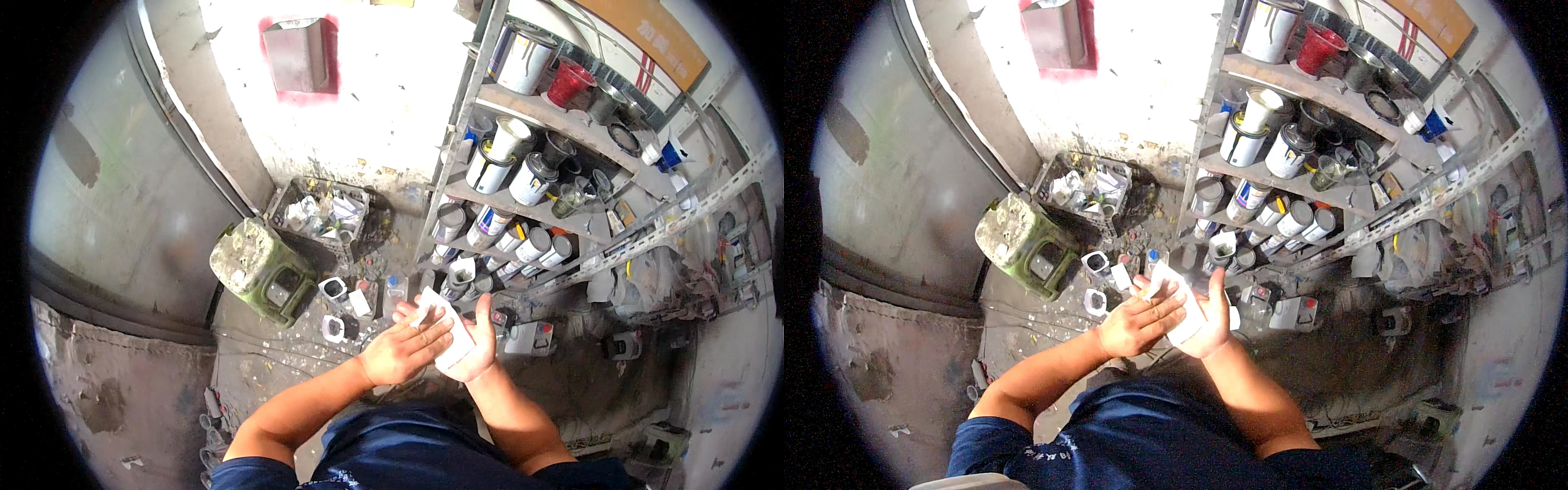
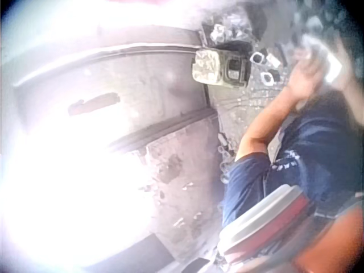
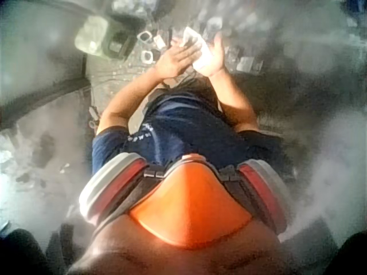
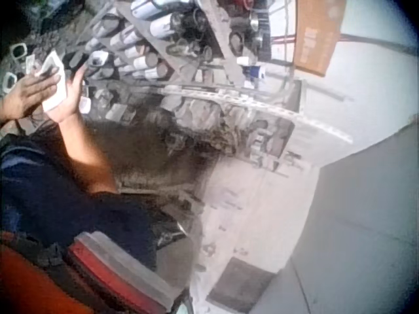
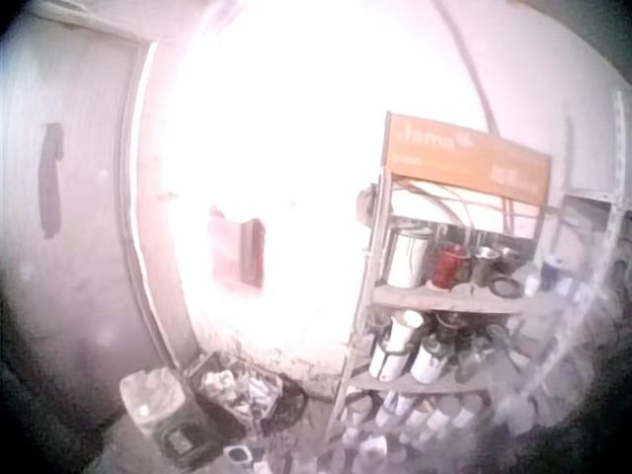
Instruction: The person pours paint from a large bucket into a spray gun container, stirs the mixture with a brush, and then moves to a shelf to retrieve a small bottle. The person opens the bottle and pours its contents into the spray gun container while holding a piece of paper.
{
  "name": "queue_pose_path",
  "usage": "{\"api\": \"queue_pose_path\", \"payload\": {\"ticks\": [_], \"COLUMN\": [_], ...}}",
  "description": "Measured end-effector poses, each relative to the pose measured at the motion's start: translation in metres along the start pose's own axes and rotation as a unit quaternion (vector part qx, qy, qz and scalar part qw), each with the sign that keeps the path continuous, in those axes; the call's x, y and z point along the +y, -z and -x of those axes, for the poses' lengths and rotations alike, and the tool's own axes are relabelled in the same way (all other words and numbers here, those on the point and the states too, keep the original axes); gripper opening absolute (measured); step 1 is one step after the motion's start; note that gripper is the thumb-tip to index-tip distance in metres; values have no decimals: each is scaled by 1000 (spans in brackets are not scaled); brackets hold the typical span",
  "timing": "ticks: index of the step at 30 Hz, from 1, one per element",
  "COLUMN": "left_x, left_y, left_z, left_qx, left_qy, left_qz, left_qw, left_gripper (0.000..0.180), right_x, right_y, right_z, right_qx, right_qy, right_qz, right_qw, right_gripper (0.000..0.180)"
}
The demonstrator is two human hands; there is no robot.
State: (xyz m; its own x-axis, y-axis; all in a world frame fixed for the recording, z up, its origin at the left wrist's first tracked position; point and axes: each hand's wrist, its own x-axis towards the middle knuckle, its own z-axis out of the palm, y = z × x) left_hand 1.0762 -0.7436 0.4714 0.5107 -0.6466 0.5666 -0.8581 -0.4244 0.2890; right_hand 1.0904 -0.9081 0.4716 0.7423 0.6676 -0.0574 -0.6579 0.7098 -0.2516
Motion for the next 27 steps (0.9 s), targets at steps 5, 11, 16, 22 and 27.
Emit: {"api": "queue_pose_path", "payload": {"ticks": [5,11,16,22,27], "left_x": [-35,-25,42,35,33], "left_y": [19,-13,-38,-17,-6], "left_z": [25,39,-19,-2,-3], "left_qx": [-64,207,347,358,299], "left_qy": [-56,383,472,481,476], "left_qz": [-30,248,694,712,719], "left_qw": [996,865,419,365,408], "left_gripper": [42,29,27,28,33], "right_x": [2,1,6,1,-8], "right_y": [-1,-2,35,37,-3], "right_z": [6,6,-21,5,8], "right_qx": [-14,-37,99,30,-18], "right_qy": [10,80,245,264,223], "right_qz": [-20,14,730,849,925], "right_qw": [1000,996,631,456,307], "right_gripper": [102,82,59,57,60]}}
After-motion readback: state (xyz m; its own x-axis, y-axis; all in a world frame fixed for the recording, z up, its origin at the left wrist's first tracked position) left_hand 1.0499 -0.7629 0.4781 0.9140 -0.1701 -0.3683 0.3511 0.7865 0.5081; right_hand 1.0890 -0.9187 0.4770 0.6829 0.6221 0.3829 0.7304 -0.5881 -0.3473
